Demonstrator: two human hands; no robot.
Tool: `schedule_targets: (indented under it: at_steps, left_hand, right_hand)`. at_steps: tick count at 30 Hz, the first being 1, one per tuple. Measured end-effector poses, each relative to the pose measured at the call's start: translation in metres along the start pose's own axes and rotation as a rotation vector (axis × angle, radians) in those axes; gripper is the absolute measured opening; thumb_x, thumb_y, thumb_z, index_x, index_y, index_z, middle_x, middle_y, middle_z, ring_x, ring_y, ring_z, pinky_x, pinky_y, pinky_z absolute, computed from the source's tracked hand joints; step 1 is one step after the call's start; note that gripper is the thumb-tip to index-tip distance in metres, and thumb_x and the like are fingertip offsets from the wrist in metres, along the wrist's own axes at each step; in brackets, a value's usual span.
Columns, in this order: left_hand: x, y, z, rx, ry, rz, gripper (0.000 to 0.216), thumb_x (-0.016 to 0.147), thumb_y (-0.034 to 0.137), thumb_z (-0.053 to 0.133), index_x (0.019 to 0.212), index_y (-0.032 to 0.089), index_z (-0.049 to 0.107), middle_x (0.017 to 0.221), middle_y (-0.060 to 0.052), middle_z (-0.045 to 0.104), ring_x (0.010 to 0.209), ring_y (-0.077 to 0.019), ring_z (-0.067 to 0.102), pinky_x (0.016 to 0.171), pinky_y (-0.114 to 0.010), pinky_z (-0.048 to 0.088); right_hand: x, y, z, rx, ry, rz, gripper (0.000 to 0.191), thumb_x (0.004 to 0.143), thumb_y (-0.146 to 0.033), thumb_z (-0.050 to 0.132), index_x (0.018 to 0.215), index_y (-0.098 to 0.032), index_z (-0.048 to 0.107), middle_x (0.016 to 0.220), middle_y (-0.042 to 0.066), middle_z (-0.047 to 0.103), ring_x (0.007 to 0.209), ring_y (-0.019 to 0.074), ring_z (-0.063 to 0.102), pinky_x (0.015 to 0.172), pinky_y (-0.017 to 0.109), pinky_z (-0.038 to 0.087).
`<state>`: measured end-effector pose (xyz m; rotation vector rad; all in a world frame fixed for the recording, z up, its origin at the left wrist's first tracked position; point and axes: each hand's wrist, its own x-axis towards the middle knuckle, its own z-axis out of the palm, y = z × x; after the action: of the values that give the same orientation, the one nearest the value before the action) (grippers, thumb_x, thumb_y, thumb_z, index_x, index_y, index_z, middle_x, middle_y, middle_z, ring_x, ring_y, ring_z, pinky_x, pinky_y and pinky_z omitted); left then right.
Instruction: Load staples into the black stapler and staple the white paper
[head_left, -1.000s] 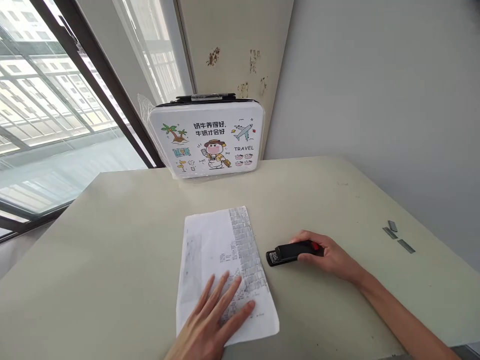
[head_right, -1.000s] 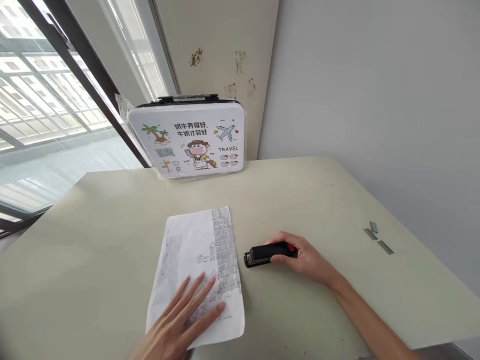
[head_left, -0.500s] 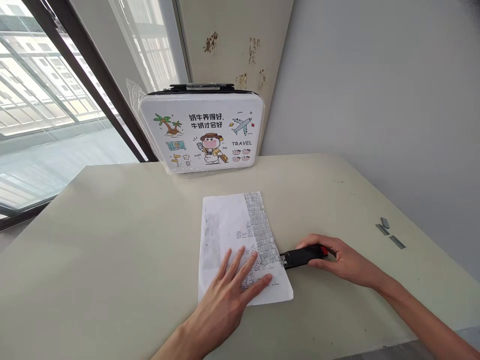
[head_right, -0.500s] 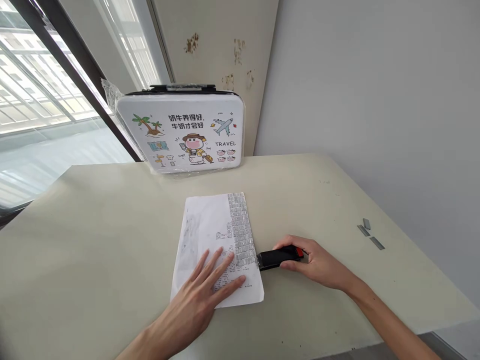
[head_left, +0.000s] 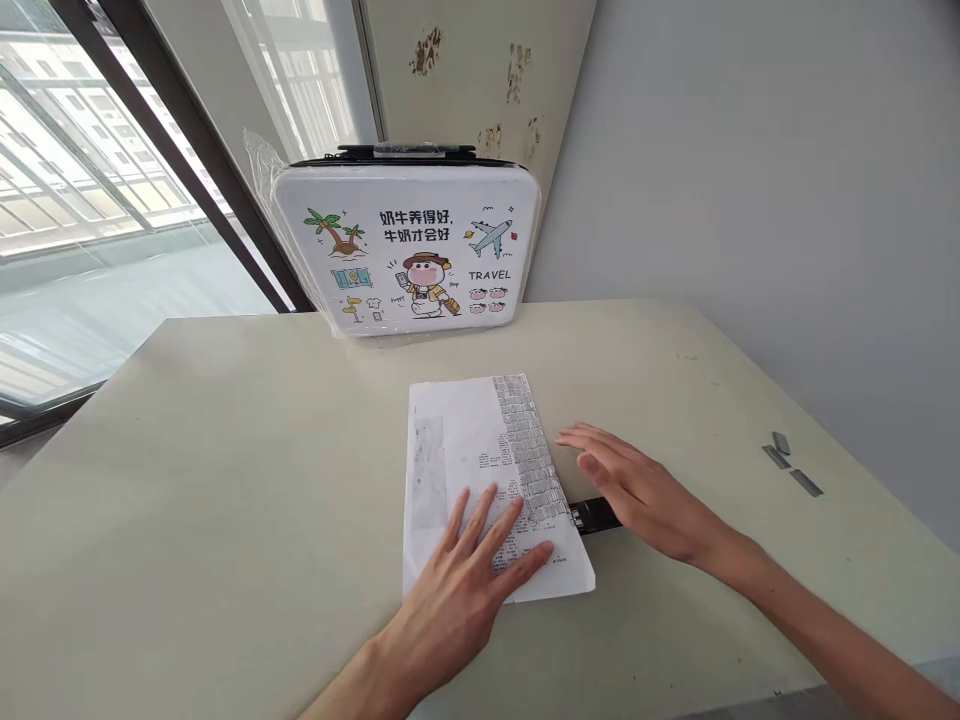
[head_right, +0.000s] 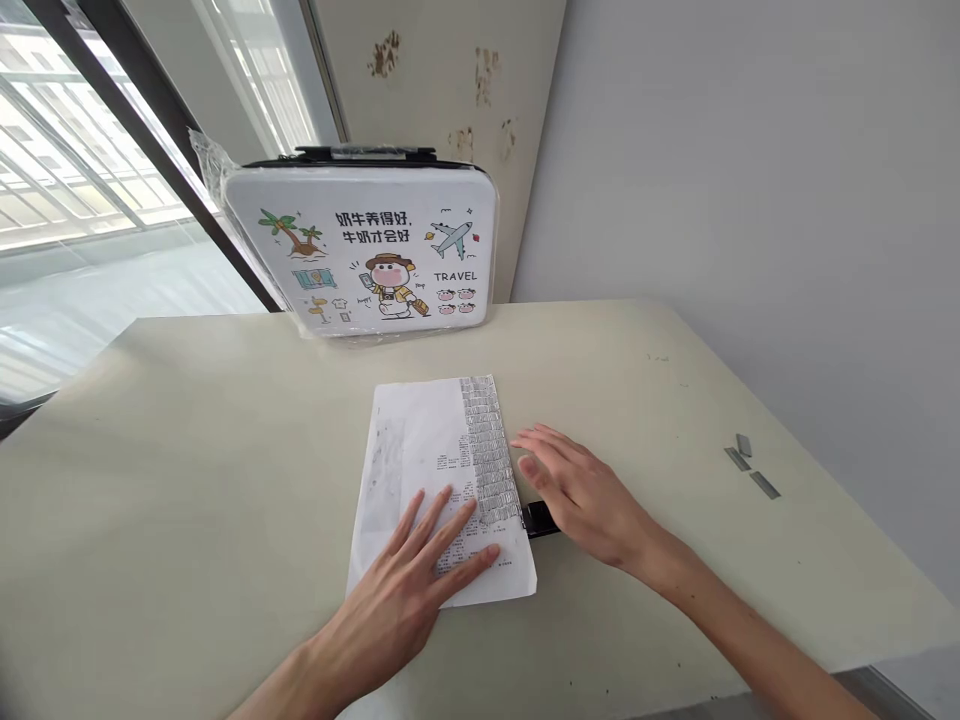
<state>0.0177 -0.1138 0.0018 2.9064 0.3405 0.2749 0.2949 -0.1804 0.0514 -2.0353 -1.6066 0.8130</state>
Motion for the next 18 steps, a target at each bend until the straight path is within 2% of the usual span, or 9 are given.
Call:
schedule_targets:
  at_steps: [3,12,18]
  left_hand:
    - [0.000,0.000,0.001,-0.009,0.001,-0.010,0.097,0.075,-0.017,0.041,0.160,0.031,0.038,0.175,-0.005,0.016,0.159,-0.0382,0.008,0.124,-0.070,0.024]
    - [0.001,0.000,0.001,-0.020,0.004,-0.009,0.096,0.078,-0.016,0.042,0.161,0.030,0.036,0.175,-0.006,0.014,0.159,-0.0377,0.009,0.125,-0.069,0.023]
    - [0.002,-0.001,0.003,-0.032,0.003,-0.003,0.096,0.076,-0.017,0.042,0.160,0.030,0.038,0.175,-0.006,0.014,0.159,-0.0390,0.010,0.125,-0.070,0.021]
  right_hand:
    - [0.004,-0.003,0.008,-0.095,-0.037,-0.036,0.061,0.108,-0.063,0.026,0.153,-0.032,0.052,0.166,-0.001,0.042,0.159,0.0312,0.024,0.127,0.060,0.030]
    - [0.006,-0.004,0.017,-0.191,-0.031,0.004,0.062,0.107,-0.064,0.025,0.155,-0.033,0.051,0.167,-0.001,0.040,0.159,0.0315,0.025,0.125,0.061,0.034]
    - [0.008,-0.004,0.018,-0.221,-0.049,0.038,0.066,0.107,-0.066,0.022,0.156,-0.031,0.049,0.169,-0.001,0.036,0.160,0.0299,0.022,0.127,0.059,0.031]
